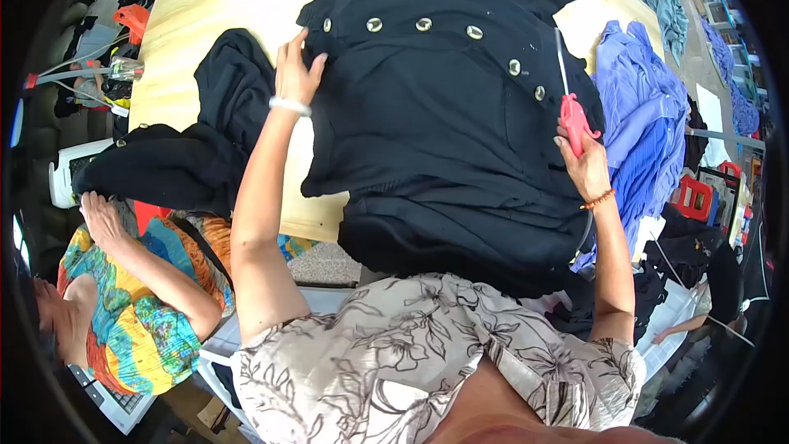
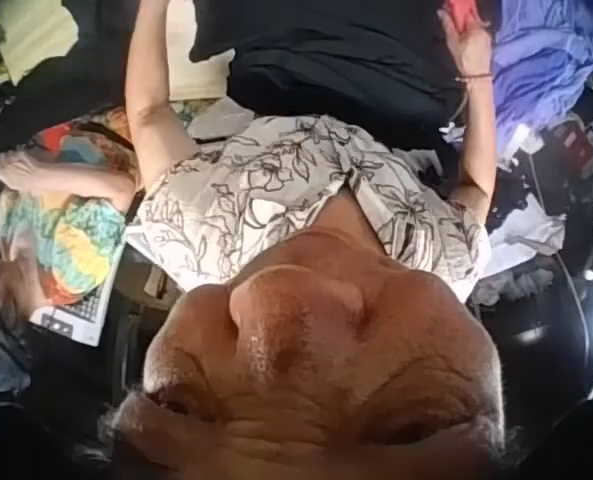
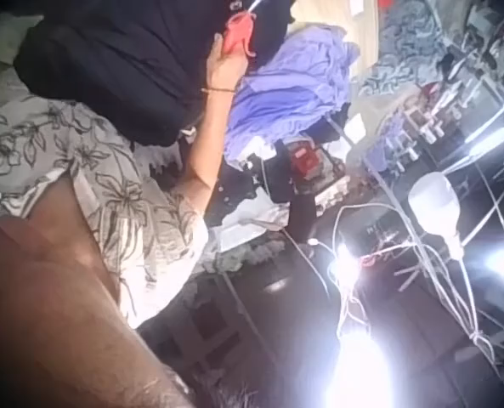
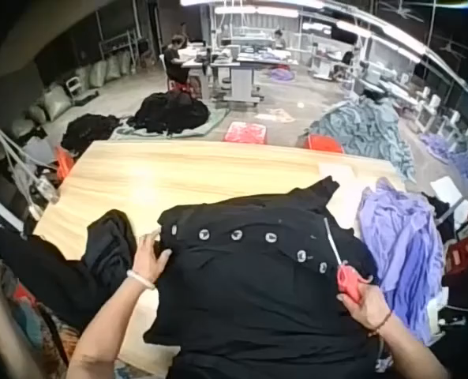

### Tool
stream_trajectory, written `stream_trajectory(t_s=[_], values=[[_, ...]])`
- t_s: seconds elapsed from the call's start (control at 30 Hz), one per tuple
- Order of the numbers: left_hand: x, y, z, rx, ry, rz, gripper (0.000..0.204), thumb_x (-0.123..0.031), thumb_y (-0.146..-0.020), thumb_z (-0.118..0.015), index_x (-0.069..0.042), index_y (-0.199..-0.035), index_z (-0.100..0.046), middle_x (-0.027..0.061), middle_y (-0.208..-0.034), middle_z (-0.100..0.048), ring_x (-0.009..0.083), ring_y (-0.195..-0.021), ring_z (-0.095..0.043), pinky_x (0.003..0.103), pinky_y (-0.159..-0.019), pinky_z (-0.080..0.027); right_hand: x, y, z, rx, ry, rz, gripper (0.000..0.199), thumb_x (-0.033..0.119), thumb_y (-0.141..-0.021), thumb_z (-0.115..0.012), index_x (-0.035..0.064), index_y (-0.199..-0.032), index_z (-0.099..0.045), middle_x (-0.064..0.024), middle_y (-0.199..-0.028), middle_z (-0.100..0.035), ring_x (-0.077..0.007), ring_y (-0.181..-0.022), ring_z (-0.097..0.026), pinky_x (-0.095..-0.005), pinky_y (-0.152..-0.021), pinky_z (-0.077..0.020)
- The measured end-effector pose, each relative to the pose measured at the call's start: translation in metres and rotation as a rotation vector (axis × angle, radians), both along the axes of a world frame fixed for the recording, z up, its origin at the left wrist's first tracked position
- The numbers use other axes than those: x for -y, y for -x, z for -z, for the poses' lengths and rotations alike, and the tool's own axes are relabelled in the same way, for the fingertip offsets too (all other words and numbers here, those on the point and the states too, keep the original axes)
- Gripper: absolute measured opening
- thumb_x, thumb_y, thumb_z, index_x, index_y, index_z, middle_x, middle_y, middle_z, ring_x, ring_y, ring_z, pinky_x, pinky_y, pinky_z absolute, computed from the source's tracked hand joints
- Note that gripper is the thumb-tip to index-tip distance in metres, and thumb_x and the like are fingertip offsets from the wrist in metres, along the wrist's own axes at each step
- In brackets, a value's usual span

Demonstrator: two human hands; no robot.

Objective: Trimming loose threads from black garments using a pair of scissors.

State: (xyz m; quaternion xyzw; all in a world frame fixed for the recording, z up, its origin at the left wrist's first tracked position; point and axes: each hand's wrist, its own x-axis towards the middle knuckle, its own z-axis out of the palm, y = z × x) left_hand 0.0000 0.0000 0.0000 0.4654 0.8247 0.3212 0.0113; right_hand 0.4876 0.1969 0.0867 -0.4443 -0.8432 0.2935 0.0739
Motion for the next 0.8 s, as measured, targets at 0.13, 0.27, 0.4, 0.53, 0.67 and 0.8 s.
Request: stream_trajectory(t_s=[0.13,0.27,0.4,0.53,0.67,0.8], values=[[-0.047,0.021,0.001,0.034,0.151,0.013,0.088,-0.021,-0.069,-0.083,-0.010,-0.143,-0.038,0.0232,-0.128,-0.054,0.0396,-0.123,-0.049,0.045,-0.102,-0.042,0.008,0.019,-0.013,0.083,0.012,-0.083,0.032,0.010,-0.088,-0.068,-0.0018,-0.117,-0.062,-0.0162,-0.105,-0.070,-0.0243,-0.099,-0.068,-0.0324,-0.089,-0.0500],[-0.075,0.040,0.005,0.539,0.252,0.159,0.030,-0.007,-0.074,-0.076,-0.001,-0.102,-0.066,0.0016,-0.081,-0.067,0.0105,-0.077,-0.061,0.025,-0.074,-0.050,0.002,0.023,-0.023,0.122,0.031,-0.106,0.032,0.010,-0.087,-0.069,-0.0024,-0.116,-0.062,-0.0170,-0.102,-0.070,-0.0257,-0.096,-0.068,-0.0329,-0.087,-0.0500],[-0.077,0.055,-0.014,0.690,-0.141,0.201,0.010,-0.014,-0.088,-0.069,-0.004,-0.091,-0.068,-0.0026,-0.079,-0.064,0.0073,-0.071,-0.056,0.022,-0.069,-0.047,-0.006,0.015,-0.020,-0.032,0.081,-0.052,0.030,0.009,-0.089,-0.067,-0.0012,-0.116,-0.063,-0.0152,-0.103,-0.070,-0.0225,-0.095,-0.068,-0.0311,-0.086,-0.0500],[-0.094,0.046,-0.033,0.738,0.220,0.040,0.065,-0.044,-0.078,-0.078,-0.005,-0.125,-0.055,0.0035,-0.101,-0.064,0.0152,-0.087,-0.060,0.031,-0.076,-0.053,-0.006,0.030,-0.023,-0.026,0.054,-0.096,0.026,0.010,-0.088,-0.068,-0.0007,-0.112,-0.065,-0.0166,-0.098,-0.070,-0.0216,-0.090,-0.068,-0.0315,-0.082,-0.0506],[-0.094,0.028,-0.005,0.847,0.162,-0.301,0.094,-0.040,-0.066,-0.088,0.000,-0.138,-0.044,0.0154,-0.124,-0.058,0.0223,-0.098,-0.061,0.033,-0.074,-0.055,0.002,0.048,-0.022,0.011,0.005,-0.171,0.026,0.012,-0.087,-0.069,-0.0015,-0.108,-0.065,-0.0183,-0.090,-0.069,-0.0275,-0.084,-0.069,-0.0331,-0.079,-0.0509],[-0.110,0.015,-0.011,0.832,0.056,-0.230,0.051,-0.017,-0.071,-0.084,0.001,-0.116,-0.066,0.0078,-0.100,-0.070,0.0164,-0.085,-0.064,0.028,-0.072,-0.052,0.002,0.045,-0.036,0.045,0.035,-0.152,0.026,0.012,-0.087,-0.069,-0.0017,-0.108,-0.065,-0.0198,-0.090,-0.068,-0.0289,-0.085,-0.069,-0.0328,-0.079,-0.0507]])
